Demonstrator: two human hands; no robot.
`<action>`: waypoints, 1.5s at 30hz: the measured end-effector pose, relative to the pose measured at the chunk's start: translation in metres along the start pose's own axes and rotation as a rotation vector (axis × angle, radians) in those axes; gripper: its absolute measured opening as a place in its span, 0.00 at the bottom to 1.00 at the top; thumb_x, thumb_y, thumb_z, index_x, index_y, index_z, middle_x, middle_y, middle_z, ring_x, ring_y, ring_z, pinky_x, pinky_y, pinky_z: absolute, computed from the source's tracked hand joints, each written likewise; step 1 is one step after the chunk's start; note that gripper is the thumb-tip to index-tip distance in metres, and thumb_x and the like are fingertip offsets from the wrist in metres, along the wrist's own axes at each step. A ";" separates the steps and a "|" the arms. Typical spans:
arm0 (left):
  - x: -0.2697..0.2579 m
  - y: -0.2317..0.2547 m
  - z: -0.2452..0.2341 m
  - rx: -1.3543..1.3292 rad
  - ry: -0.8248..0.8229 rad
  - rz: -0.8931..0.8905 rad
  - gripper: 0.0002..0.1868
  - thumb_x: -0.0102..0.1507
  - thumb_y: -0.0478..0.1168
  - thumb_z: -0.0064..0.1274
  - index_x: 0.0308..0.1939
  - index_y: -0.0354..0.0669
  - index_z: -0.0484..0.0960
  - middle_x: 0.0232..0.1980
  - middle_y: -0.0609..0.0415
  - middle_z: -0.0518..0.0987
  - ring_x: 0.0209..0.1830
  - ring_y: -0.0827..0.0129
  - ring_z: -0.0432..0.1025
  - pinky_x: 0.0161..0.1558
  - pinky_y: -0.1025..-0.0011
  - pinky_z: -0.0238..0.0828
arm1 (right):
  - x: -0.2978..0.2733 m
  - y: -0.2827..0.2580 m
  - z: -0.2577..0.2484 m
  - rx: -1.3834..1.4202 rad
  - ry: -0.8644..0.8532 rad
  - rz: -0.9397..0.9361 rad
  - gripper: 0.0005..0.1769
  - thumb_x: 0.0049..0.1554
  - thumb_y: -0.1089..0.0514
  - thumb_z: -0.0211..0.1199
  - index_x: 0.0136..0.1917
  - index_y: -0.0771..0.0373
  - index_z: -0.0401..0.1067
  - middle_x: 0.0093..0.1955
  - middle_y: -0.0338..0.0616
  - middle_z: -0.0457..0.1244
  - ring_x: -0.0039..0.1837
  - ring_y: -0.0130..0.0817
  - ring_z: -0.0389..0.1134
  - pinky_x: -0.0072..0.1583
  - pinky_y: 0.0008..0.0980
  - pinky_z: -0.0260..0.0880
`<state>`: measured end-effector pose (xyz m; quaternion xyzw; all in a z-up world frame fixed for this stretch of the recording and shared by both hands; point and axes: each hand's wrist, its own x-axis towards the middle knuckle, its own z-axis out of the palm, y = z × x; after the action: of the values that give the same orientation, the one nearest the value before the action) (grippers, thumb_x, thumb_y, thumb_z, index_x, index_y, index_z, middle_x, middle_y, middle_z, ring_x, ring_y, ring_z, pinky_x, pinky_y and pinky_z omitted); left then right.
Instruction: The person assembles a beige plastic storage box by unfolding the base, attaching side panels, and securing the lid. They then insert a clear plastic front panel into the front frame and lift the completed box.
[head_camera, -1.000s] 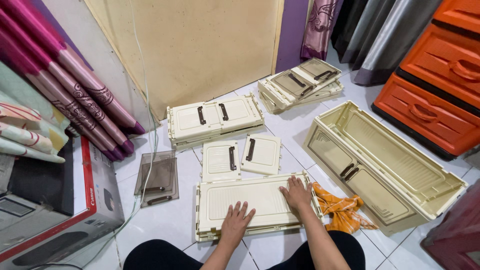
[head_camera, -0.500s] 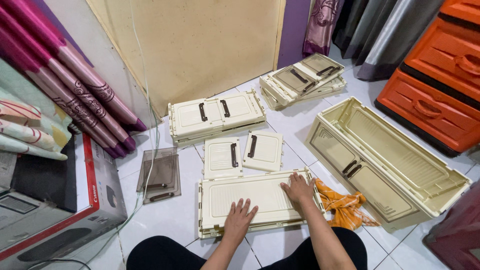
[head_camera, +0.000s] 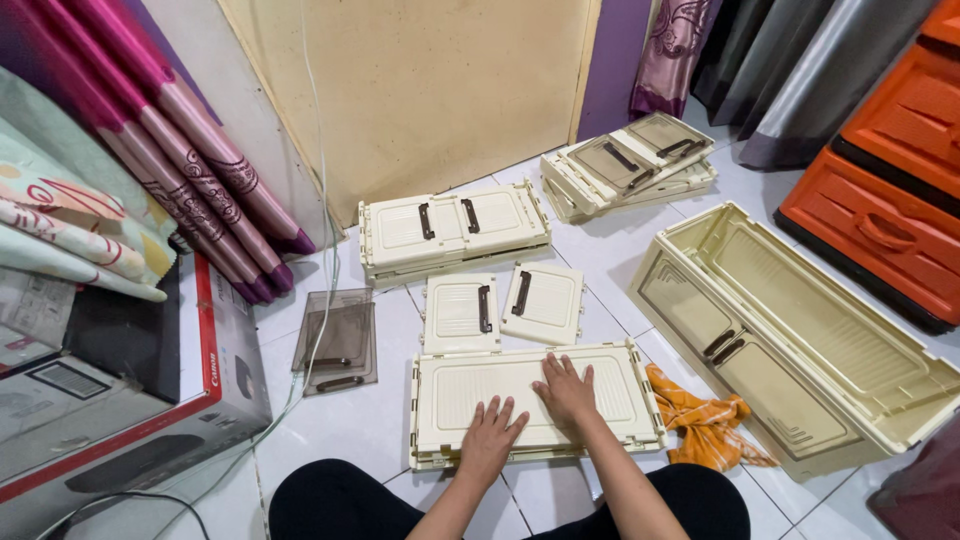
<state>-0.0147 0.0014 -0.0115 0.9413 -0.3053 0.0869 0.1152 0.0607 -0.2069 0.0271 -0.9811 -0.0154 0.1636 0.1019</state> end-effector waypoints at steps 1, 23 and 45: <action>0.000 0.000 0.000 0.003 0.000 0.001 0.29 0.63 0.33 0.47 0.69 0.54 0.73 0.74 0.42 0.66 0.74 0.44 0.58 0.71 0.44 0.51 | -0.002 -0.004 -0.001 0.002 0.007 0.000 0.38 0.65 0.34 0.42 0.83 0.51 0.46 0.87 0.32 0.37 0.86 0.37 0.34 0.79 0.65 0.27; 0.002 0.003 -0.006 0.011 -0.054 -0.008 0.30 0.63 0.32 0.47 0.70 0.53 0.72 0.74 0.41 0.66 0.75 0.44 0.57 0.71 0.44 0.50 | 0.031 0.001 -0.011 -0.056 -0.135 0.041 0.39 0.62 0.27 0.42 0.78 0.48 0.58 0.86 0.27 0.42 0.85 0.32 0.42 0.79 0.72 0.24; -0.014 -0.057 -0.099 0.348 -0.487 -0.290 0.35 0.66 0.40 0.49 0.77 0.54 0.56 0.81 0.44 0.50 0.78 0.38 0.47 0.67 0.28 0.48 | 0.021 -0.006 -0.017 -0.113 -0.161 0.044 0.45 0.61 0.24 0.41 0.82 0.48 0.50 0.86 0.26 0.39 0.85 0.32 0.40 0.79 0.71 0.21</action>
<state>-0.0013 0.0803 0.0707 0.9736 -0.1673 -0.1071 -0.1124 0.0864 -0.2035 0.0372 -0.9691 -0.0114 0.2428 0.0415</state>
